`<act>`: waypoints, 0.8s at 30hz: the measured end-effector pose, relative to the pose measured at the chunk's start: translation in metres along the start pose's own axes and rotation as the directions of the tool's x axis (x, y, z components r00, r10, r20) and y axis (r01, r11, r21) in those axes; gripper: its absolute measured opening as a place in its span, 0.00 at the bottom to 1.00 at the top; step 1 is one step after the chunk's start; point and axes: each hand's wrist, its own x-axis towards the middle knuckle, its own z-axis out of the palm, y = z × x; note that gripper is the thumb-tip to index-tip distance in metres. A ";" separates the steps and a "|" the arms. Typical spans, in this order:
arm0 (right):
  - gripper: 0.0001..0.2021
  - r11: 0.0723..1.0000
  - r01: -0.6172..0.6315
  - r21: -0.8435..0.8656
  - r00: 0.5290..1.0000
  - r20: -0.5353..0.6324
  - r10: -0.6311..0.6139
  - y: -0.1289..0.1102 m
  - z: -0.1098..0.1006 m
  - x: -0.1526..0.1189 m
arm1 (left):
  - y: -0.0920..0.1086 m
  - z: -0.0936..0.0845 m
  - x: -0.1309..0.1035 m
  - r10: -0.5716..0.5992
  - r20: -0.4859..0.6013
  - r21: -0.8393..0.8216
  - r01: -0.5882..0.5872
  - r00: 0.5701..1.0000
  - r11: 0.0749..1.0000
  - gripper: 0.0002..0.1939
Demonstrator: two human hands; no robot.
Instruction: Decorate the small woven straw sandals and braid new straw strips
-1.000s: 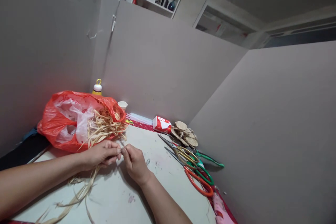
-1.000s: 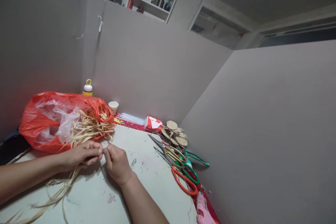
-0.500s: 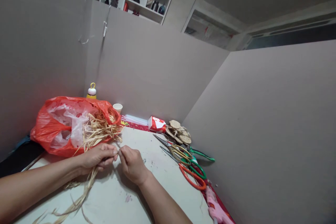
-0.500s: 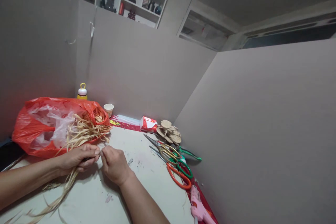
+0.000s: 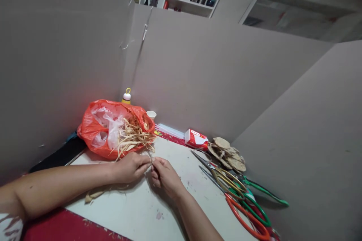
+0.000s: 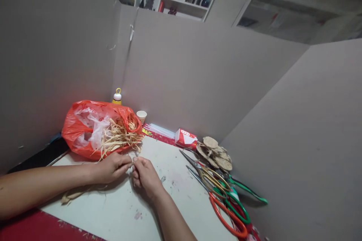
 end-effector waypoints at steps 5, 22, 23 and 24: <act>0.21 0.997 0.006 0.080 1.000 -0.022 -0.004 -0.001 -0.005 0.000 | 0.002 0.001 0.008 -0.224 0.139 -0.428 0.263 0.965 0.865 0.16; 0.18 0.910 0.355 0.213 0.774 -0.614 -0.158 -0.008 -0.053 0.009 | -0.016 -0.010 0.015 -0.458 0.349 -0.671 0.559 0.818 0.487 0.20; 0.18 0.907 0.375 0.194 0.748 -0.641 -0.172 -0.008 -0.057 0.010 | -0.017 -0.009 0.015 -0.479 0.343 -0.662 0.570 0.808 0.487 0.19; 0.19 0.906 0.387 0.173 0.729 -0.659 -0.185 -0.008 -0.061 0.010 | -0.018 -0.009 0.016 -0.503 0.327 -0.649 0.577 0.800 0.496 0.19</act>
